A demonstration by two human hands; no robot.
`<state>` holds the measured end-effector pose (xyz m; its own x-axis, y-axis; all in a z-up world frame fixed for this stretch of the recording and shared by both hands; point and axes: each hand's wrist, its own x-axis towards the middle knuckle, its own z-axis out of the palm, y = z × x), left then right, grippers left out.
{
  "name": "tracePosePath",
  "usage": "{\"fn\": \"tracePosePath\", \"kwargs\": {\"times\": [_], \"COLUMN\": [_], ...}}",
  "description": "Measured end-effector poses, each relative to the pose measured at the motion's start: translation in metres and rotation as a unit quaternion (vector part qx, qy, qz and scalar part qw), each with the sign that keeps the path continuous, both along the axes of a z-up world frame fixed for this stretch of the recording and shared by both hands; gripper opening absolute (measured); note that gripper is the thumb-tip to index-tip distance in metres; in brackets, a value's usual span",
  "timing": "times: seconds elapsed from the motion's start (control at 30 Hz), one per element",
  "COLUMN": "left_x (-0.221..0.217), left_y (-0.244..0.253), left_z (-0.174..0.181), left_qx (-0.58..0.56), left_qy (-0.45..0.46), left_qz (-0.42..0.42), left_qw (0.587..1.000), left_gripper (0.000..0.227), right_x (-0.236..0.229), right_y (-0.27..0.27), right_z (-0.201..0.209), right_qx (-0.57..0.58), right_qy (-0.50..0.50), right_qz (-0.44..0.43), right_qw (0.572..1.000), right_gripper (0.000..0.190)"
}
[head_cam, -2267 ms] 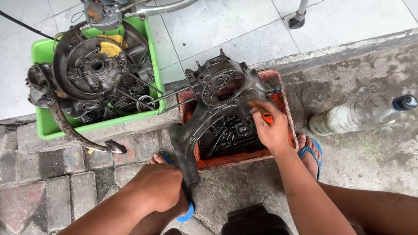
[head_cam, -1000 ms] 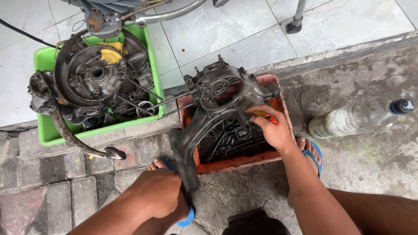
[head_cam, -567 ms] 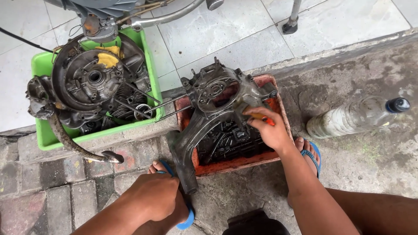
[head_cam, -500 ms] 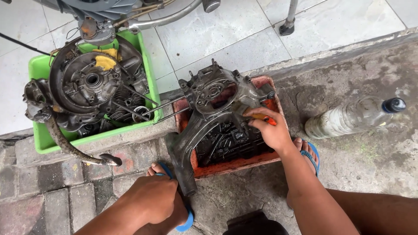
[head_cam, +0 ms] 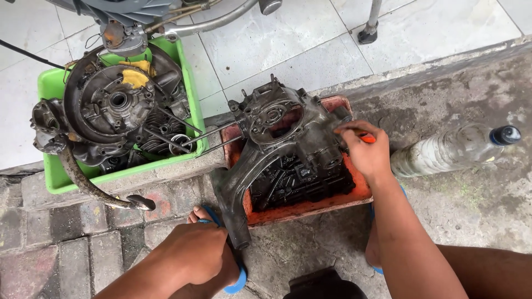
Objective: Cleaning a motorcycle crankcase by pouring solvent and scrubbing with a brush to remove grease.
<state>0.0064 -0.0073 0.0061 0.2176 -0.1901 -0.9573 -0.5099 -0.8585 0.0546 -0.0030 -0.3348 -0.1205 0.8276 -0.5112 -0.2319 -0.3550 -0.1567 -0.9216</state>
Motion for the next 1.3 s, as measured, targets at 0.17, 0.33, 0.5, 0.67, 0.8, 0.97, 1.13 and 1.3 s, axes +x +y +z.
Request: {"fn": "tracePosePath", "kwargs": {"times": [0.17,0.33,0.5,0.67,0.8,0.97,1.13,1.3], "left_x": [0.000,0.000,0.004,0.010,-0.010,-0.001,0.004,0.003], "left_y": [-0.005,-0.016,-0.013,-0.028,-0.014,-0.013,-0.007,-0.009], "left_z": [-0.002,0.014,0.007,0.016,0.000,0.002,-0.004,0.000], "left_qx": [0.021,0.034,0.015,0.012,0.009,0.013,0.020,0.028], "left_qy": [0.018,0.017,0.002,0.001,0.020,0.004,0.025,0.028], "left_qz": [-0.029,0.011,-0.001,0.031,0.018,-0.008,-0.018,-0.016], "left_qw": [0.999,0.999,1.000,0.999,1.000,1.000,0.999,0.999], "left_gripper": [0.029,0.036,0.019,0.029,0.026,0.030,0.023,0.023], "right_x": [0.026,0.047,0.031,0.036,0.010,0.020,0.017,0.013], "right_y": [-0.004,0.002,-0.041,-0.053,-0.044,-0.046,-0.036,-0.042], "right_z": [0.021,0.052,-0.003,-0.010,-0.019,-0.014,0.014,0.004], "right_qx": [0.061,-0.002,-0.071,-0.116,-0.096,-0.095,-0.098,-0.159], "right_qy": [0.006,0.220,0.130,0.011,0.157,0.055,0.151,0.106], "right_qz": [-0.024,-0.021,0.001,-0.001,0.041,0.015,0.003,0.058], "right_qw": [0.998,0.975,0.989,0.993,0.982,0.994,0.984,0.980], "right_gripper": [0.036,0.055,0.033,0.044,0.039,0.051,0.036,0.025]}}
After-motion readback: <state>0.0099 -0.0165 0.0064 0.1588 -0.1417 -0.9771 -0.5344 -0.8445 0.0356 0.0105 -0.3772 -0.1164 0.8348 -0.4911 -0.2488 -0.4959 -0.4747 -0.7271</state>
